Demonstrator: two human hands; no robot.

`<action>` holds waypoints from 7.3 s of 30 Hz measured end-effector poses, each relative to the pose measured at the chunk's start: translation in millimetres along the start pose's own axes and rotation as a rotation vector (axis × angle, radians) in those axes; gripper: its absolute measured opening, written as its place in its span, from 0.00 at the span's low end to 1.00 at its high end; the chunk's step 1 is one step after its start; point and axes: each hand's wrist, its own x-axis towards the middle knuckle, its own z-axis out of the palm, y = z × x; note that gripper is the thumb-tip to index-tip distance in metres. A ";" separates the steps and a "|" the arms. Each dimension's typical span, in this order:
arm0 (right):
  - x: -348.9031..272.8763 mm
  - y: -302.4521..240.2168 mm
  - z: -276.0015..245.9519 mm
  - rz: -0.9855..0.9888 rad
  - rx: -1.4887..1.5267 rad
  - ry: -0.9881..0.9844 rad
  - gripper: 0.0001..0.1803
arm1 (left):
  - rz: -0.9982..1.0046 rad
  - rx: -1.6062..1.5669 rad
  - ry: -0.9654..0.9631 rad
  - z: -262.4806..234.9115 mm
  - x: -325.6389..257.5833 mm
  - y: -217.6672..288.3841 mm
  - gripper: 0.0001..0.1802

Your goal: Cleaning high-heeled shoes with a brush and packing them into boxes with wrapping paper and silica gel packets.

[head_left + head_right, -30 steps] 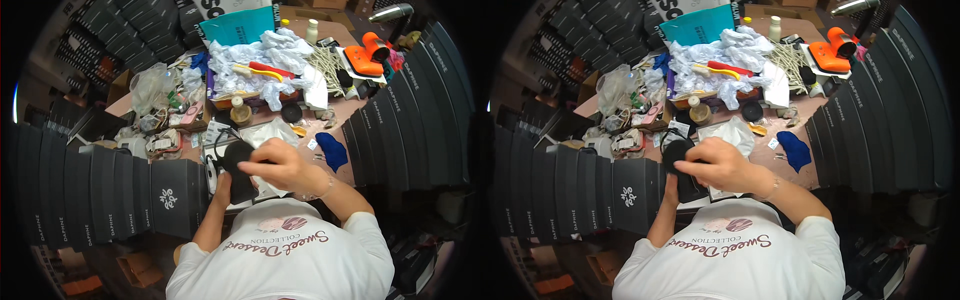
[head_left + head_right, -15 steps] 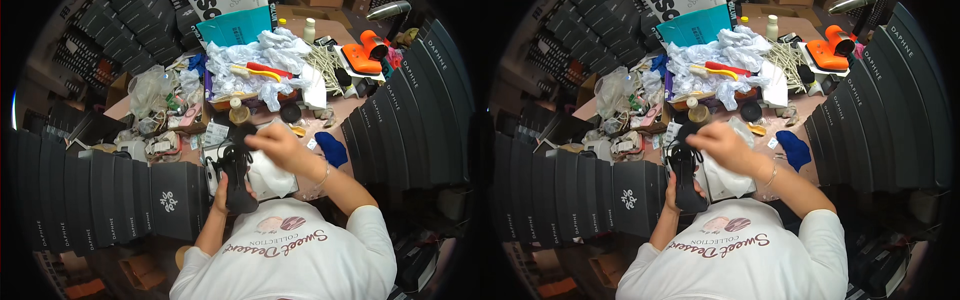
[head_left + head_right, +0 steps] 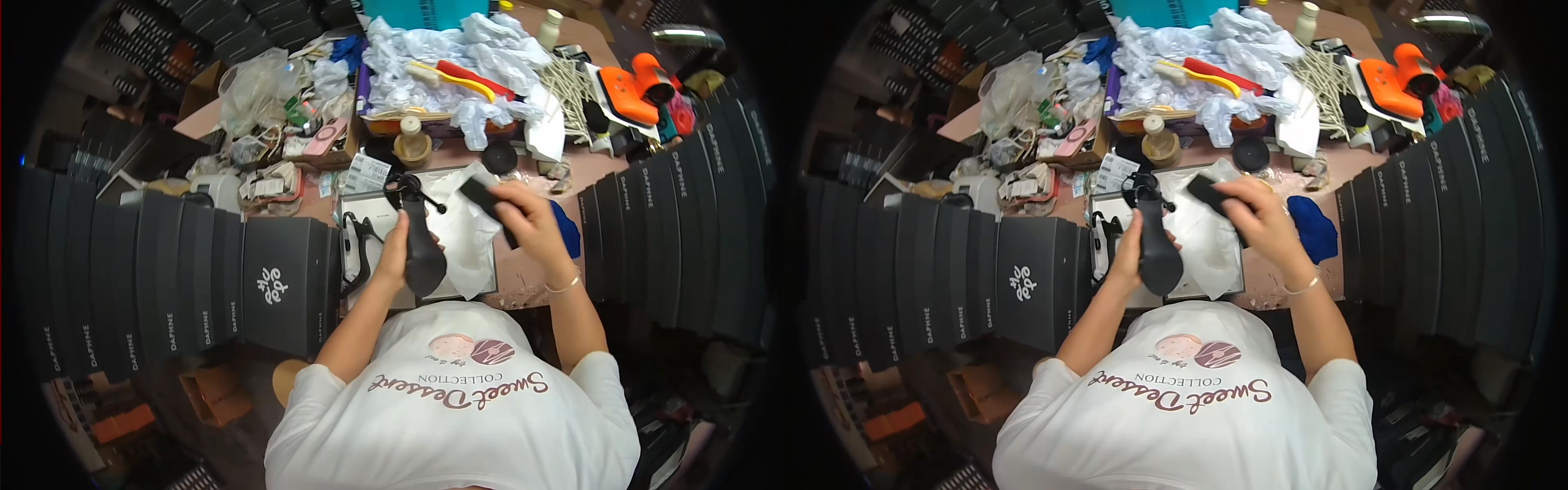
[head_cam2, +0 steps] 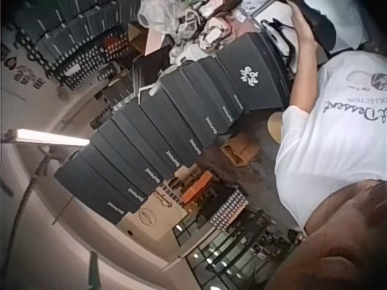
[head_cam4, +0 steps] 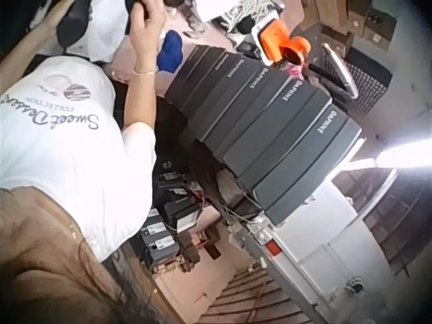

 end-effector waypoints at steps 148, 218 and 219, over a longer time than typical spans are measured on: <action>-66.5 0.9 132.8 -0.046 0.096 -0.323 0.37 | 0.133 -0.110 0.273 -52.9 -55.0 -32.2 0.22; -224.4 -128.0 32.4 0.577 0.838 -0.035 0.42 | 0.688 0.724 -0.465 78.4 -41.0 -29.6 0.09; -221.4 -115.7 36.3 0.565 0.833 0.035 0.38 | 0.731 0.792 -0.533 74.0 -54.6 -27.0 0.11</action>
